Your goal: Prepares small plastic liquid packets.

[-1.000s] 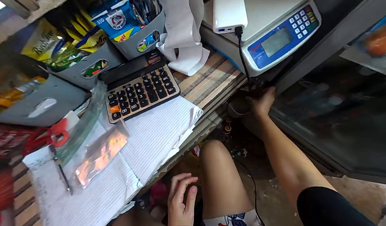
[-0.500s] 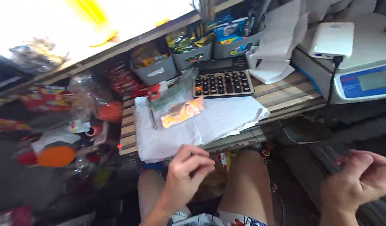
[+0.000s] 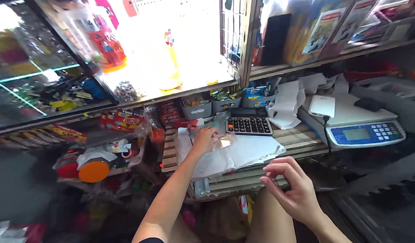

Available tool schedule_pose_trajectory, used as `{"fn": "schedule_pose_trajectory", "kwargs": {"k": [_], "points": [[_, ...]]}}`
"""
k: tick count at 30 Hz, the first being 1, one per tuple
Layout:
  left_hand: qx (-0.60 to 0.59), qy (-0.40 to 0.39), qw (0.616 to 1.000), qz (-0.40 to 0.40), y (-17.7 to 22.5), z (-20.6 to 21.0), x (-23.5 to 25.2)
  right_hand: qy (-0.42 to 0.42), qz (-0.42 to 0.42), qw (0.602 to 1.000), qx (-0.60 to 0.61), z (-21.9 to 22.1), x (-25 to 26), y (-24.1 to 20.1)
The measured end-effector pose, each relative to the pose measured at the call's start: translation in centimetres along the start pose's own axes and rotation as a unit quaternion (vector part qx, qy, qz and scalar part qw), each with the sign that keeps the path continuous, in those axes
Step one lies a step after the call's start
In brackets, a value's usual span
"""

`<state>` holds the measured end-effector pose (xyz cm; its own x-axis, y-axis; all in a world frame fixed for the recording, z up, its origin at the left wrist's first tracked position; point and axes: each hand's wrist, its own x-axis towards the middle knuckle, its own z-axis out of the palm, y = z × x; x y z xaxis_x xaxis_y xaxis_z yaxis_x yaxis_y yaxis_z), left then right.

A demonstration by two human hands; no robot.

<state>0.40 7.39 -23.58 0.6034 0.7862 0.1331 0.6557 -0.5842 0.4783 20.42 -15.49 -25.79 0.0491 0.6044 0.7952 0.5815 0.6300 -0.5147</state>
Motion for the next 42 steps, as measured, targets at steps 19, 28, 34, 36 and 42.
{"fn": "schedule_pose_trajectory", "kwargs": {"k": [19, 28, 34, 36, 42], "points": [[0.073, 0.001, 0.986, 0.151, 6.9, -9.1, 2.7, -0.109, 0.227, 0.967, -0.044, 5.7, 12.0, 4.9], [-0.3, 0.124, 0.926, 0.193, 8.1, -10.0, 0.9, 0.031, 0.129, 0.99, 0.048, 5.9, 14.6, 1.9], [-0.403, 0.128, 0.9, 0.102, 9.8, -8.2, -1.3, 0.049, 0.153, 0.978, 0.13, 5.1, 14.1, -0.6], [-0.327, 0.136, 0.923, 0.147, 9.9, -7.9, -1.8, 0.032, 0.181, 0.976, 0.118, 3.9, 14.2, -1.3], [-0.174, 0.121, 0.949, 0.233, 10.5, -7.4, -2.9, 0.014, 0.062, 0.993, -0.097, 0.9, 14.8, -1.0]]}}
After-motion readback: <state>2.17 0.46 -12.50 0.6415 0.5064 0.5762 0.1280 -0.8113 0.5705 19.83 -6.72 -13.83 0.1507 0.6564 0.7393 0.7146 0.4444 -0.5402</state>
